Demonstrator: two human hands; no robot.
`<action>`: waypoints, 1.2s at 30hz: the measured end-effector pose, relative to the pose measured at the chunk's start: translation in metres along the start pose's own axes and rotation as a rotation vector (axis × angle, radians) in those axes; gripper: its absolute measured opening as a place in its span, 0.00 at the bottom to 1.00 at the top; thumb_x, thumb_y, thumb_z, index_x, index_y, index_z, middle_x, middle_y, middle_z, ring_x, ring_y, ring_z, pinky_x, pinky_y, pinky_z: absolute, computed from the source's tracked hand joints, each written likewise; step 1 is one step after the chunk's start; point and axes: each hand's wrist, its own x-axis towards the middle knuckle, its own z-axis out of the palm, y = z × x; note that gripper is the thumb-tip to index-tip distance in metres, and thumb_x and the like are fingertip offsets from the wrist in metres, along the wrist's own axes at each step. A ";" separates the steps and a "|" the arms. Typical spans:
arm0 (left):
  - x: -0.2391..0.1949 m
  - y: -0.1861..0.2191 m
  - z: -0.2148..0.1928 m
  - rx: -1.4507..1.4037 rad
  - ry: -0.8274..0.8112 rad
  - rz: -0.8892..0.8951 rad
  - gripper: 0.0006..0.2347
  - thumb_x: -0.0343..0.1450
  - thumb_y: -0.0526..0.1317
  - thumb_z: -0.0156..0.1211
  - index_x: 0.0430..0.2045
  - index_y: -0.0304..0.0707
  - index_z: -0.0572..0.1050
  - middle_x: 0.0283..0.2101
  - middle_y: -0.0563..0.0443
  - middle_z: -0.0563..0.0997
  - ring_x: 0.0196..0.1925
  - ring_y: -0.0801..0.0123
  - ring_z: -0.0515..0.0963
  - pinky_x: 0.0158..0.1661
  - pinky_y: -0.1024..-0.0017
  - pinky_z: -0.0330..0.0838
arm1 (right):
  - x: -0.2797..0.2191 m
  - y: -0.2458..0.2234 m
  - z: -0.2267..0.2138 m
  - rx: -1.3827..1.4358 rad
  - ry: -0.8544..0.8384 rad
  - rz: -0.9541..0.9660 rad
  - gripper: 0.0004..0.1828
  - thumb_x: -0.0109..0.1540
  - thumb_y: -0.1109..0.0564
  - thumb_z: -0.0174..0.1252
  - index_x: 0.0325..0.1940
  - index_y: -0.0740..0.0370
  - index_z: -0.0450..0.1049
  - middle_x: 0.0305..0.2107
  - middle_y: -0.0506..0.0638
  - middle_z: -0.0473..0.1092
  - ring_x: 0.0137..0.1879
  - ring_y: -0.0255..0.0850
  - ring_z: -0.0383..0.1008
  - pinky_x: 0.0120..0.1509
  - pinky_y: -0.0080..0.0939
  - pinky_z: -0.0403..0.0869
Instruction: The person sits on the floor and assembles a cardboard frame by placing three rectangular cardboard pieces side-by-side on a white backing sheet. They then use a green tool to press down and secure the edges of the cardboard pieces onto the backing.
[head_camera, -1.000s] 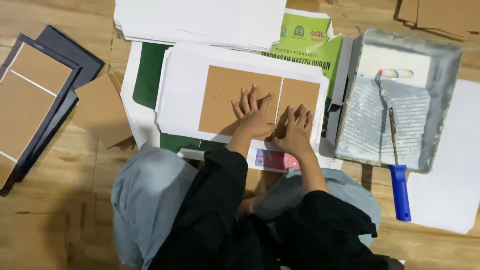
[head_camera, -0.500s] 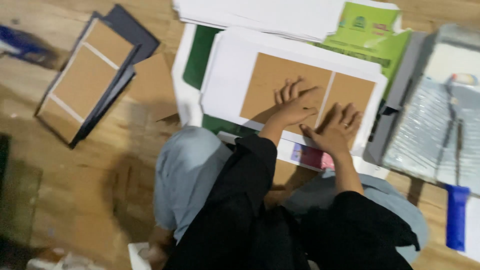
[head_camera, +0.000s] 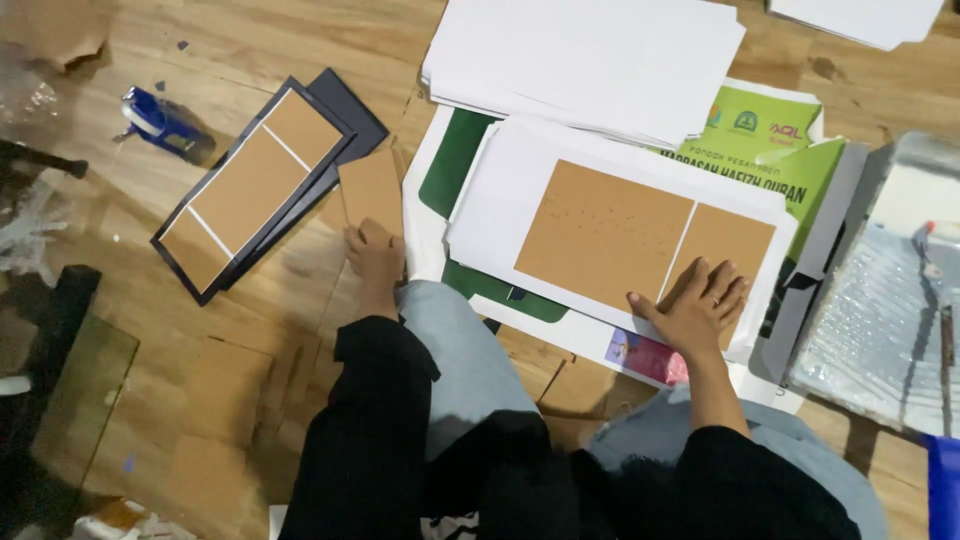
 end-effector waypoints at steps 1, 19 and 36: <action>-0.003 0.007 -0.008 -0.001 -0.013 0.005 0.22 0.66 0.41 0.58 0.51 0.43 0.56 0.60 0.38 0.50 0.59 0.38 0.57 0.55 0.44 0.56 | 0.000 0.001 0.000 -0.007 0.001 0.012 0.66 0.44 0.22 0.53 0.71 0.57 0.32 0.67 0.65 0.23 0.69 0.65 0.13 0.68 0.67 0.22; -0.062 0.045 -0.085 -0.180 0.113 -0.139 0.28 0.70 0.43 0.55 0.59 0.39 0.46 0.54 0.29 0.60 0.56 0.37 0.63 0.54 0.43 0.54 | -0.004 -0.003 0.001 0.004 0.049 -0.028 0.65 0.44 0.21 0.53 0.71 0.58 0.34 0.67 0.65 0.23 0.70 0.65 0.15 0.68 0.64 0.20; -0.108 0.149 -0.091 -2.253 -1.406 0.482 0.32 0.59 0.55 0.52 0.60 0.50 0.62 0.63 0.40 0.64 0.63 0.49 0.65 0.59 0.50 0.58 | 0.004 -0.004 0.003 -0.100 -0.017 0.066 0.67 0.43 0.20 0.53 0.72 0.53 0.30 0.68 0.60 0.21 0.70 0.61 0.13 0.69 0.61 0.19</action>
